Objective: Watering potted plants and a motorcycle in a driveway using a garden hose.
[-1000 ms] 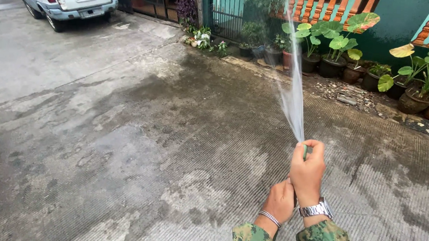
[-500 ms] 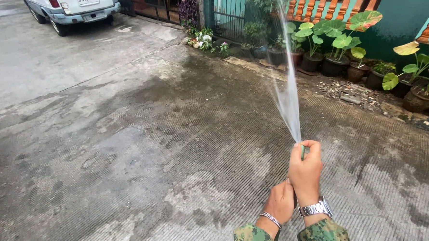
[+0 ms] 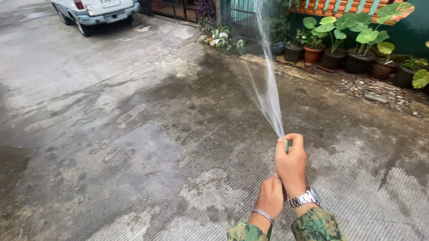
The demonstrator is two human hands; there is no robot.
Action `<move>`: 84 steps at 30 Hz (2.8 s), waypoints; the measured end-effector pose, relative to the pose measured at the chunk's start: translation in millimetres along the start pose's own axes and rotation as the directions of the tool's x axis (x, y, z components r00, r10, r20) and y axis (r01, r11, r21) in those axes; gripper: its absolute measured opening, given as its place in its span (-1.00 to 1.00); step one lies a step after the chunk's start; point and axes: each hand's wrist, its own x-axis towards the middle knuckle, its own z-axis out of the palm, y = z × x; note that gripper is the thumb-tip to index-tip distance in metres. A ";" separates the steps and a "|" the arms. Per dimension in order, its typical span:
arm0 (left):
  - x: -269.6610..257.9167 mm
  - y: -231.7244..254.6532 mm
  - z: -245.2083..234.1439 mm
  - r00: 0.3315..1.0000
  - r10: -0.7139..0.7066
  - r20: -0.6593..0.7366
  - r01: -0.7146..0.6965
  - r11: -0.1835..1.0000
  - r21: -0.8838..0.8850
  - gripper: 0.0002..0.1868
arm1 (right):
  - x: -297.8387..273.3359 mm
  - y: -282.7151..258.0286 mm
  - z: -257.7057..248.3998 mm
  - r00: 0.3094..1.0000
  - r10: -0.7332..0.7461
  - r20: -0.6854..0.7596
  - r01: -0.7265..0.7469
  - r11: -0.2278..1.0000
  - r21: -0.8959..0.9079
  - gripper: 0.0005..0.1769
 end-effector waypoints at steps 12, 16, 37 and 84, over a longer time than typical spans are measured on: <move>1.1 1.3 -30.6 0.997 0.037 -0.061 -0.036 0.999 0.020 -0.45 | 3.2 24.8 34.8 0.994 -0.106 0.025 0.106 0.994 -0.020 -0.82; 1.1 -1.2 -32.0 0.997 -0.007 -0.072 0.014 0.995 0.096 -0.45 | 1.7 21.5 35.4 0.997 -0.061 0.044 0.061 0.998 0.000 -0.81; -1.1 7.1 -18.9 0.998 0.030 -0.054 -0.024 0.993 0.116 -0.47 | 2.8 21.2 19.6 0.997 -0.039 0.059 0.034 0.995 0.094 -0.80; -0.9 -1.1 -1.7 0.990 0.133 -0.043 -0.122 0.973 0.196 -0.56 | 14.5 55.9 11.2 0.988 -0.153 -0.032 0.154 0.987 0.040 -0.82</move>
